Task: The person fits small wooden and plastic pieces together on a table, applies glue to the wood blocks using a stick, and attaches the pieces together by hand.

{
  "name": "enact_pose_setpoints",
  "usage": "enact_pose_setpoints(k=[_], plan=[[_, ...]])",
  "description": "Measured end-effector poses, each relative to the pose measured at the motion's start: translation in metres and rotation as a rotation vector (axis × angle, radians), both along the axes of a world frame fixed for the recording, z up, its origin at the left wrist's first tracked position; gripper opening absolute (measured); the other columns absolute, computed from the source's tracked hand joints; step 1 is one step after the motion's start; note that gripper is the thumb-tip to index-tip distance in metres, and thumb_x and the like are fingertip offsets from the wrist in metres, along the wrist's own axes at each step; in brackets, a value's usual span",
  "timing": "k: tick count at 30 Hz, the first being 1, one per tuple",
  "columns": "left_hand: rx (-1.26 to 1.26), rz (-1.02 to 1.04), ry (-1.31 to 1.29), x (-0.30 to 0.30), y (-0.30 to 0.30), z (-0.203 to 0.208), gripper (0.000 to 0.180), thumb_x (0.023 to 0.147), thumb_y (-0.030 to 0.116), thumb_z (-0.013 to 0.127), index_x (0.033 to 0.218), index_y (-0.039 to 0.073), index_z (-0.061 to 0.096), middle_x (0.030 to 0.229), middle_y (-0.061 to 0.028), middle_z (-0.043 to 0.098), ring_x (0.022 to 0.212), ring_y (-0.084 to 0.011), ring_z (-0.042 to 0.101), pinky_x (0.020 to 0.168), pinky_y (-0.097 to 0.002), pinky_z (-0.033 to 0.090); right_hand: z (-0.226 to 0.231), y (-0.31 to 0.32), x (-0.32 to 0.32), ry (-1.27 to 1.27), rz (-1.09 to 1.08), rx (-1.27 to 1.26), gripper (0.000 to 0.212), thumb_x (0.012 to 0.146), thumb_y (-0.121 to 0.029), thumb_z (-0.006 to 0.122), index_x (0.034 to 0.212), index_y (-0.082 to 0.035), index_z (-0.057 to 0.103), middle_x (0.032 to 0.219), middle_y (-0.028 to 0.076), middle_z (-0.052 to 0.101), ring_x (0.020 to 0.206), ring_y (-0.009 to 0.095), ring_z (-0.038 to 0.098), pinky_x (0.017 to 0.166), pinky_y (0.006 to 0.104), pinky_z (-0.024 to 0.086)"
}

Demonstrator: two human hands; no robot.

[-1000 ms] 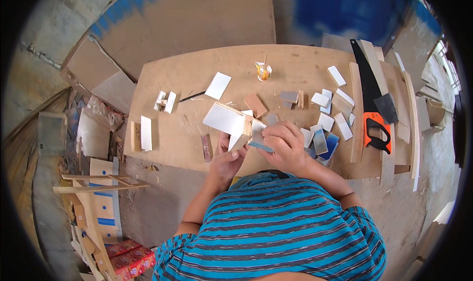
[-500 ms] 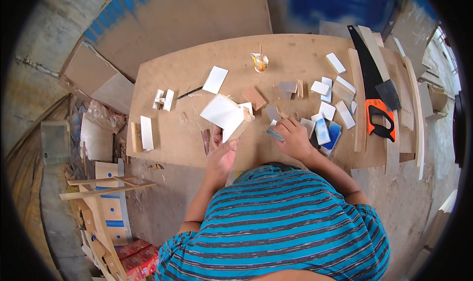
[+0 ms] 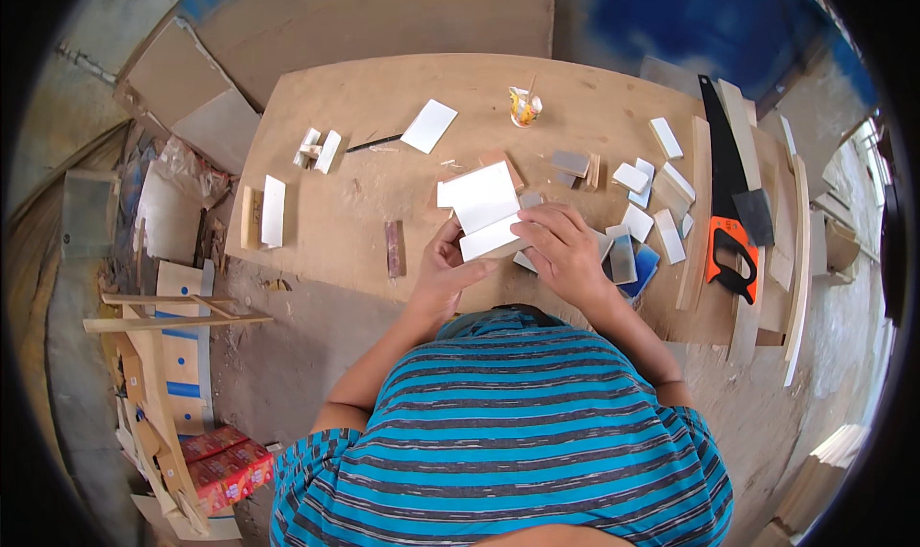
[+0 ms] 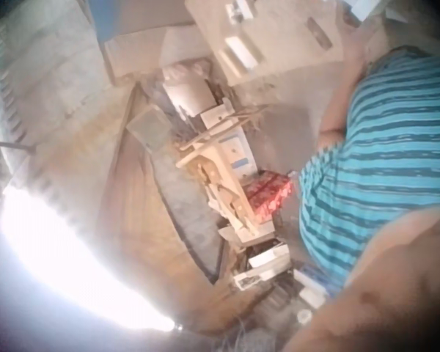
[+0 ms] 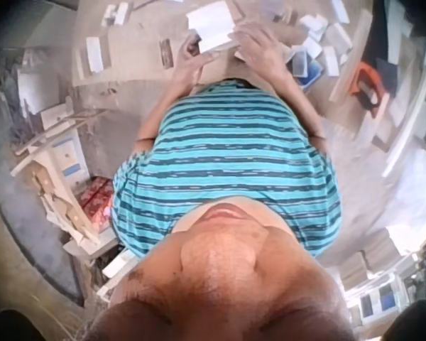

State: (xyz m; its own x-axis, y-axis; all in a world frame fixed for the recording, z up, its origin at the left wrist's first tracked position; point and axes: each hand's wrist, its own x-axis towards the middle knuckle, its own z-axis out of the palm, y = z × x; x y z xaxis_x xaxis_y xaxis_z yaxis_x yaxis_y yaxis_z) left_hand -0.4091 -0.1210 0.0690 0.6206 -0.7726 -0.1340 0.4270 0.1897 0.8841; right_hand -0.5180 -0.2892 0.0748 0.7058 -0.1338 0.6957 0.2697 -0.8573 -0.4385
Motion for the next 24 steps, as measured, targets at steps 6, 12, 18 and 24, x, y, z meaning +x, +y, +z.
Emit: enact_pose_setpoints(k=[6, 12, 18, 24], plan=[[-0.012, -0.012, -0.039, -0.001, 0.004, 0.004, 0.075, 0.066, 0.007, 0.079, 0.131, -0.001, 0.044, 0.121, -0.0074, 0.057, 0.114, -0.0167, 0.053, 0.1, -0.0306, 0.04, -0.001, 0.004, -0.001, -0.003, 0.013, -0.011, 0.048, 0.06, 0.004, 0.07, 0.106, -0.008, 0.064, 0.107, 0.008, 0.06, 0.095, 0.03, 0.059, 0.082, 0.0397, 0.051], [-0.066, 0.023, -0.042, -0.001, 0.003, 0.007, 0.072, 0.067, 0.005, 0.082, 0.129, -0.001, 0.045, 0.119, -0.0082, 0.058, 0.111, -0.0175, 0.055, 0.097, -0.0319, 0.043, 0.001, 0.007, 0.0, -0.026, -0.007, 0.015, 0.046, 0.06, 0.008, 0.069, 0.103, -0.008, 0.065, 0.105, 0.008, 0.061, 0.091, 0.03, 0.06, 0.077, 0.0394, 0.05], [-0.06, 0.017, -0.011, 0.003, 0.005, 0.001, 0.067, 0.071, 0.012, 0.081, 0.127, -0.001, 0.047, 0.117, -0.0074, 0.059, 0.109, -0.0158, 0.056, 0.095, -0.0295, 0.042, 0.006, 0.005, 0.001, 0.009, 0.02, -0.019, 0.044, 0.065, 0.003, 0.071, 0.107, -0.009, 0.065, 0.104, 0.007, 0.06, 0.092, 0.029, 0.059, 0.078, 0.0384, 0.051], [-0.026, 0.014, -0.001, 0.004, 0.004, 0.0, 0.062, 0.073, 0.013, 0.078, 0.125, -0.002, 0.049, 0.114, -0.0073, 0.06, 0.108, -0.0146, 0.056, 0.094, -0.0284, 0.043, 0.009, 0.007, 0.004, 0.03, 0.008, -0.025, 0.044, 0.062, 0.005, 0.071, 0.104, -0.009, 0.066, 0.103, 0.008, 0.061, 0.089, 0.031, 0.059, 0.076, 0.0393, 0.05]])
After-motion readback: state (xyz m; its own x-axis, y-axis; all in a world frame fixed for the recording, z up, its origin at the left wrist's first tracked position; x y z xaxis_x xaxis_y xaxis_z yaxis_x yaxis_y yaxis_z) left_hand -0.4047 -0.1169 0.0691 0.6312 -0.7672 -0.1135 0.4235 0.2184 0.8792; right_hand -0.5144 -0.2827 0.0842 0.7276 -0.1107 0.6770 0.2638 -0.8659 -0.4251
